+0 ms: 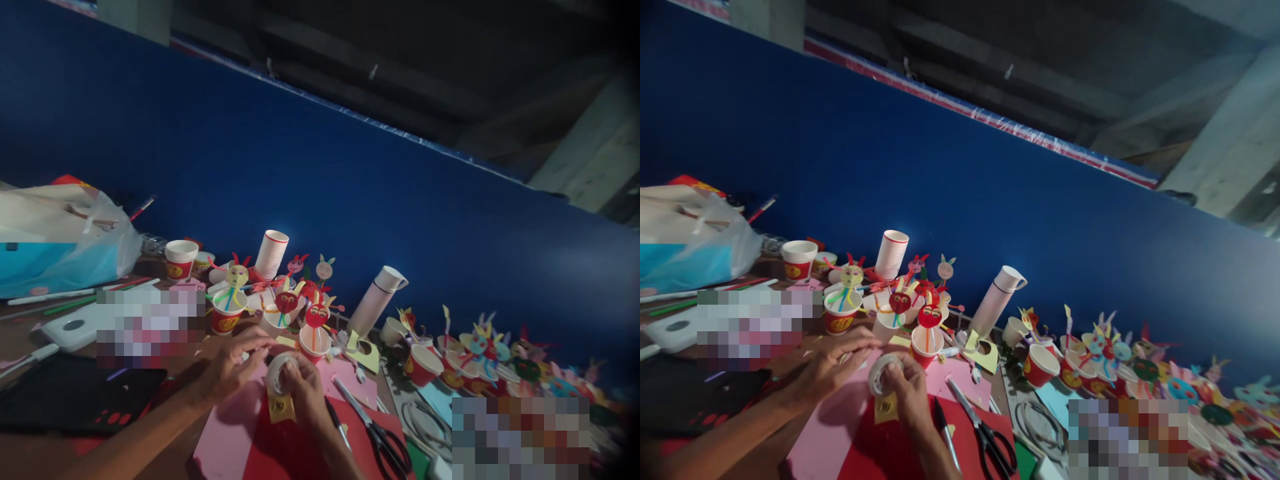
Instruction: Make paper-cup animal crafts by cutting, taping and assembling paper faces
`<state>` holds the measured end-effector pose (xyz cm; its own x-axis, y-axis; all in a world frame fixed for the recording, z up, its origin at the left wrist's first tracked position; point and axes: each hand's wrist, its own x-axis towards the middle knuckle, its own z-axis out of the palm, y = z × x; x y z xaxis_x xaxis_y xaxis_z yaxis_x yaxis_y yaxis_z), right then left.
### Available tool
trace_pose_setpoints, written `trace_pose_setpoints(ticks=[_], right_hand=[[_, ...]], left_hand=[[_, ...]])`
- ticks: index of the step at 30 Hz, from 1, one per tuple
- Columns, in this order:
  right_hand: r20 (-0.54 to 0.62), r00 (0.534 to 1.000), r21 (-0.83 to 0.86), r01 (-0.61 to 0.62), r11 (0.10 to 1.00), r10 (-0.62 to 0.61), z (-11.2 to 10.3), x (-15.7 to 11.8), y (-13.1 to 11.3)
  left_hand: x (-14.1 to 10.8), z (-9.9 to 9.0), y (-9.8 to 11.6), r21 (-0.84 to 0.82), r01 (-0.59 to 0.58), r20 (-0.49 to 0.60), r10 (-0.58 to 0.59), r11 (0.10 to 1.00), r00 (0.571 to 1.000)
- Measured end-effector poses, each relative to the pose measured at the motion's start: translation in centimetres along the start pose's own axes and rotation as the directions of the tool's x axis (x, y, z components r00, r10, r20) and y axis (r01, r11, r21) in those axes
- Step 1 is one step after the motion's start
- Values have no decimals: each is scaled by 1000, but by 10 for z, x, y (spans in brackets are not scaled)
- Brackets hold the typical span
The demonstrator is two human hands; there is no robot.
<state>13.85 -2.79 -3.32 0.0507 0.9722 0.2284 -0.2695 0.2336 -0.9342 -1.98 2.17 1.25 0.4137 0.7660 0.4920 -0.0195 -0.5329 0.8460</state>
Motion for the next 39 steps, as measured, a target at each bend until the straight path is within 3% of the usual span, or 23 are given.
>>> trace_pose_setpoints(ticks=[4, 8, 19, 29, 34, 39], right_hand=[[-1, 1000, 25, -1, 1000, 2, -1, 0, -1], [-2, 1000, 32, -15, 999, 15, -1, 0, -1], [8, 999, 65, -44, 997, 43, 3, 3, -3], [-16, 991, 176, -126, 976, 131, 23, 2, -12], [-98, 966, 215, -216, 952, 241, 19, 2, -12], [-94, 952, 214, -267, 940, 292, 16, 4, -11]], left_hand=[[-3, 3, 1, 46, -119, 56, 116, 992, 992], [-4, 3, 1, 59, -139, 92, 133, 989, 987], [-3, 5, 2, 85, -149, 70, 143, 985, 987], [-12, 3, 10, 181, -190, 77, 179, 965, 981], [-15, 10, 19, 76, -136, -47, 139, 988, 989], [-14, 14, 16, -6, 21, -39, -21, 1000, 999]])
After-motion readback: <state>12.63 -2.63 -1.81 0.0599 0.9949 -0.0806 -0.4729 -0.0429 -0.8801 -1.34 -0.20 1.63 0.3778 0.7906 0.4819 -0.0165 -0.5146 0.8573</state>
